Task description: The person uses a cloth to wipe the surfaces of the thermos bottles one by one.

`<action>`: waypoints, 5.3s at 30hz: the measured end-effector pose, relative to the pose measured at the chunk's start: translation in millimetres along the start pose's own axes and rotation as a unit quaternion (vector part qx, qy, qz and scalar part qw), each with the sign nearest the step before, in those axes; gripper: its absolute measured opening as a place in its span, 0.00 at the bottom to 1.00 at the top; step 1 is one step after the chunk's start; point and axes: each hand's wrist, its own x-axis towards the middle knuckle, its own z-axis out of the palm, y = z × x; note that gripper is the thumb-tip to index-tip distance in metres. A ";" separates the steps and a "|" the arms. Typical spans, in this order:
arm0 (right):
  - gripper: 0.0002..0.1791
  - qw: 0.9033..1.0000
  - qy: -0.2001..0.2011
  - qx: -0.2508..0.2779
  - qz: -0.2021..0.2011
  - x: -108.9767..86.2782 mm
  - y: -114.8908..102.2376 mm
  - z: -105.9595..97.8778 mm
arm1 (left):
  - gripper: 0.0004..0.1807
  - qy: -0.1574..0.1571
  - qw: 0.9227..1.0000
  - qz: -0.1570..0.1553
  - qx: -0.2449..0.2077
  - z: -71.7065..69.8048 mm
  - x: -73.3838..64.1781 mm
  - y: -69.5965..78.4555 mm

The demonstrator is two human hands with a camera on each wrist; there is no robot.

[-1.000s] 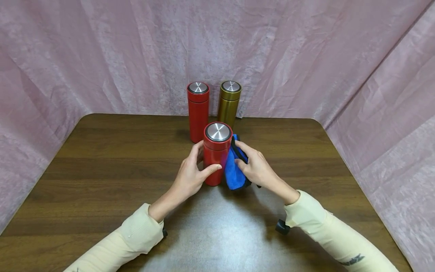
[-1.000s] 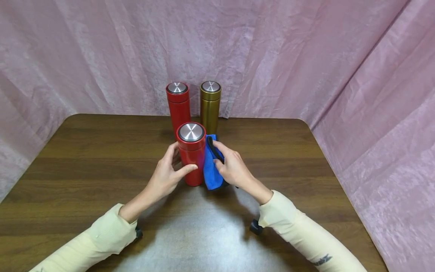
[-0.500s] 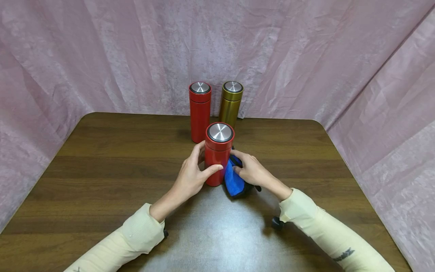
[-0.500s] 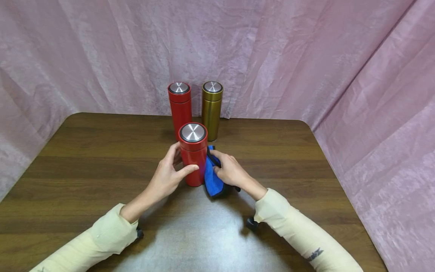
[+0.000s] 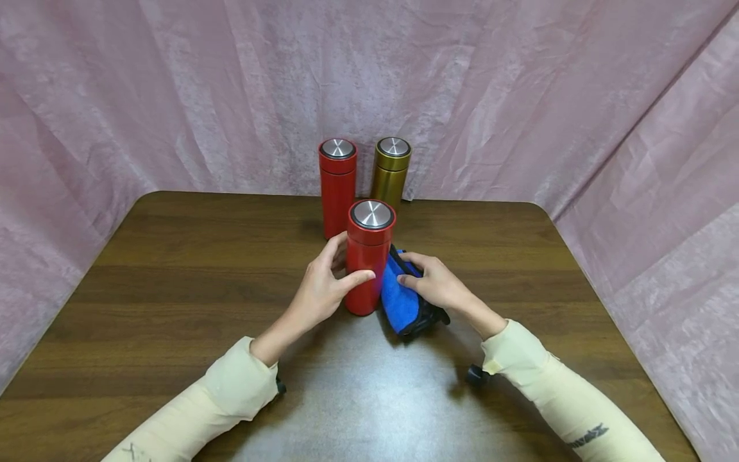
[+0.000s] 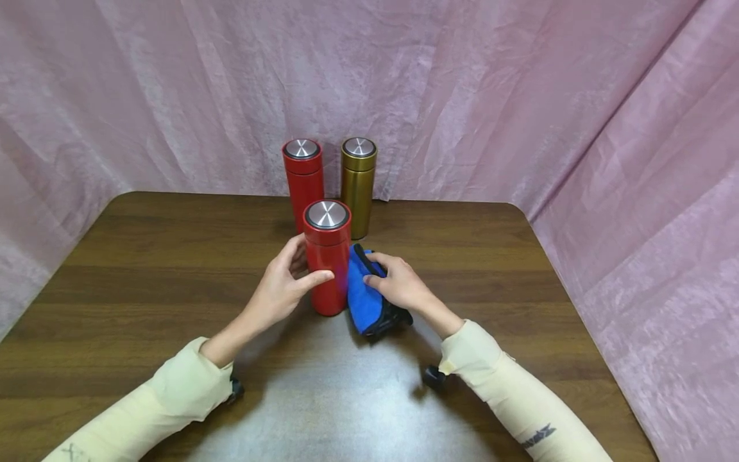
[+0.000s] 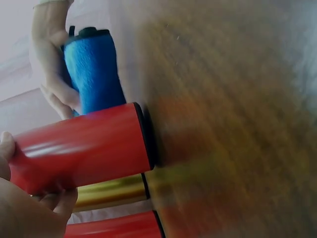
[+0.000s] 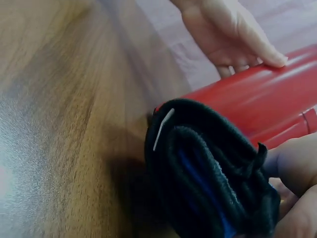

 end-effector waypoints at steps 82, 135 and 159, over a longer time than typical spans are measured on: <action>0.24 0.973 -0.057 -0.198 -0.101 -40.3 -25.9 11.9 | 0.37 0.018 0.998 -0.054 -0.042 -9.8 24.7 -3.7; 0.22 0.941 0.211 -0.086 -0.251 -26.4 -44.7 -1.4 | 0.37 0.023 0.998 -0.054 -0.026 -8.6 22.0 -5.0; 0.18 0.963 0.059 -0.202 -0.168 -42.7 -21.5 23.3 | 0.38 0.037 0.997 -0.057 -0.033 -8.1 20.0 -2.4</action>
